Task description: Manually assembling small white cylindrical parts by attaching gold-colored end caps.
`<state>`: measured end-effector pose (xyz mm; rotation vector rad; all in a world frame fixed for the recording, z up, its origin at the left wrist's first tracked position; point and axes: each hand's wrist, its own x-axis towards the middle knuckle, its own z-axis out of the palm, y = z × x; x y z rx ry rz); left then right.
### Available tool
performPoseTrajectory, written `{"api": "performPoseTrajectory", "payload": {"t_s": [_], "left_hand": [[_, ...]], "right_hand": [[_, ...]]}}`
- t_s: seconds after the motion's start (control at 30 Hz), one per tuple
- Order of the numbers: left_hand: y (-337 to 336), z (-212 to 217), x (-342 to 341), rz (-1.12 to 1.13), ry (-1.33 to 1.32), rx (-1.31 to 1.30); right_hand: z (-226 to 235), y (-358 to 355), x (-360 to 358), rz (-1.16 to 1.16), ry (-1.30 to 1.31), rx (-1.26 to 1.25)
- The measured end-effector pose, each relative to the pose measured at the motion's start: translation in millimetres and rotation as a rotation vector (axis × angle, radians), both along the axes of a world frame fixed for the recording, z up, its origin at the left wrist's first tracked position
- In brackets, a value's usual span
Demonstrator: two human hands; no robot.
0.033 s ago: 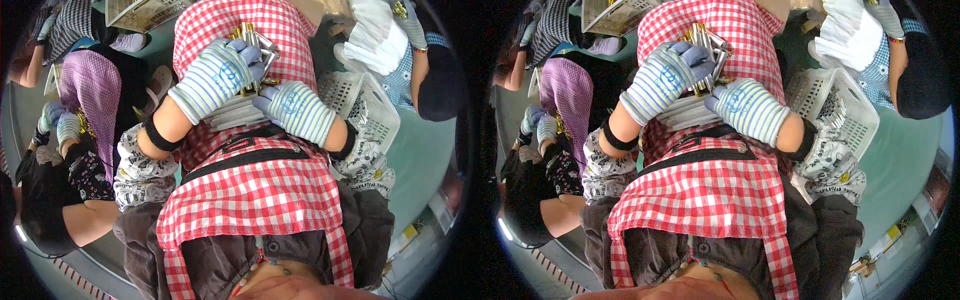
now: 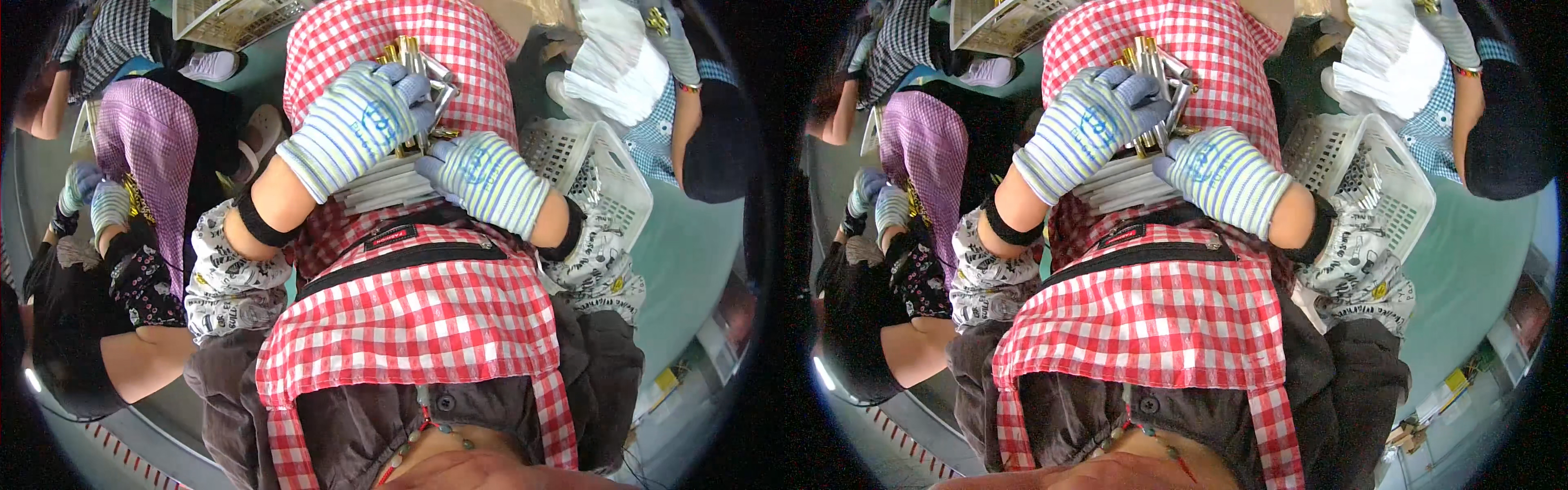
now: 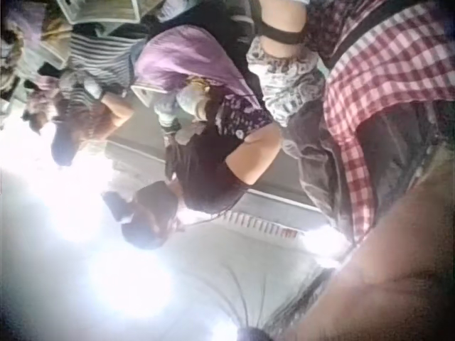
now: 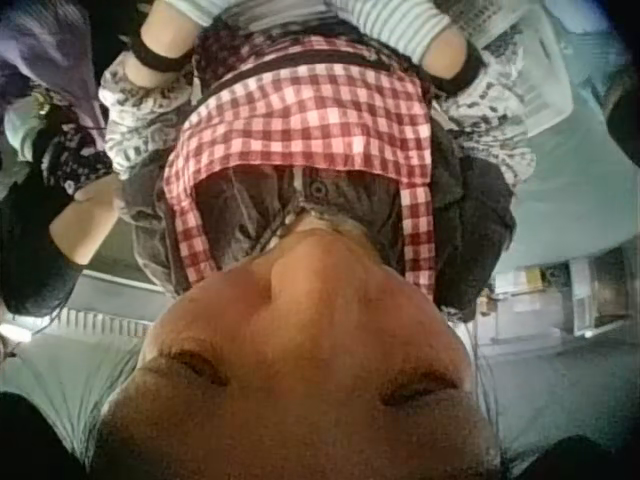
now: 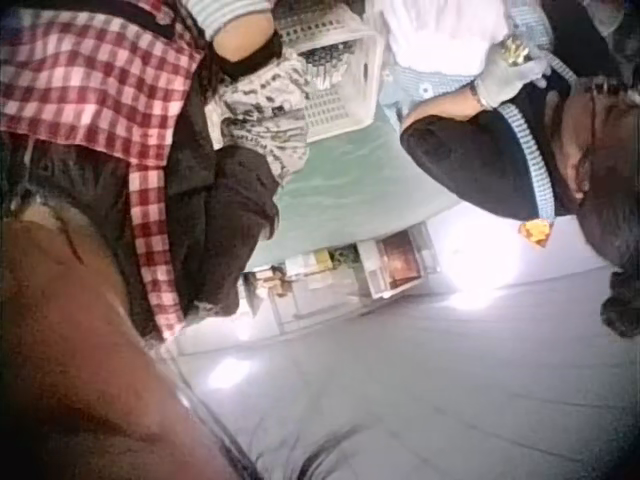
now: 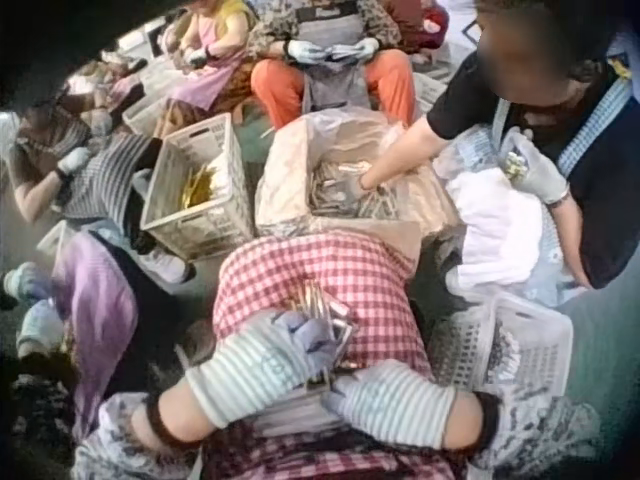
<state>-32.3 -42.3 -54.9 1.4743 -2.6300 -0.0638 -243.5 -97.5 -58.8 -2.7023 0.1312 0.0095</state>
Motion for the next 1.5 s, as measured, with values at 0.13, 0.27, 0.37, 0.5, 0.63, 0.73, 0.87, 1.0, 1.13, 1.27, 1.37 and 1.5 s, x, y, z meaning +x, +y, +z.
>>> {"api": "performPoseTrajectory", "payload": {"t_s": [0.13, 0.27, 0.37, 0.5, 0.63, 0.73, 0.87, 1.0, 1.13, 1.27, 1.37, 1.5], "left_hand": [[0.3, -1.5, -0.9, 0.017, 0.011, -0.037], [-0.8, -7.8, -0.6, -0.006, 0.051, -0.118], [-1.9, -7.9, 1.0, -0.024, 0.028, -0.066], [-0.9, -0.1, 4.2, -0.062, 0.062, -0.095], [9.7, 8.8, 20.5, 0.006, 0.258, -0.062], [22.7, 10.7, 31.7, 0.051, 0.424, -0.098], [36.7, 21.6, 36.4, 0.175, 0.368, -0.061], [40.9, 23.8, 39.8, 0.196, 0.386, -0.078], [40.4, 27.9, 36.7, 0.198, 0.370, -0.091], [43.4, 25.2, 32.8, 0.188, 0.328, -0.090], [43.5, 28.9, 34.5, 0.101, 0.430, -0.019], [48.3, 33.6, 35.9, 0.082, 0.342, 0.070]], "right_hand": [[-1.4, -0.5, 1.4, -0.005, 0.060, 0.006], [7.5, -2.6, 1.7, 0.024, 0.115, -0.020], [25.8, -9.2, -6.4, -0.006, 0.104, 0.027], [37.9, -11.3, -30.0, -0.140, -0.050, 0.102], [36.7, -12.8, -56.3, -0.280, -0.145, 0.048], [36.3, -6.8, -71.0, -0.368, -0.162, 0.089], [36.1, -2.6, -73.4, -0.437, -0.206, 0.037], [36.6, -2.1, -73.3, -0.443, -0.207, 0.023], [34.0, 0.7, -71.6, -0.441, -0.271, 0.019], [34.3, 2.3, -70.4, -0.464, -0.272, 0.028], [36.3, 1.0, -70.4, -0.434, -0.261, 0.035], [43.3, 0.7, -67.3, -0.369, -0.210, -0.015]]}}
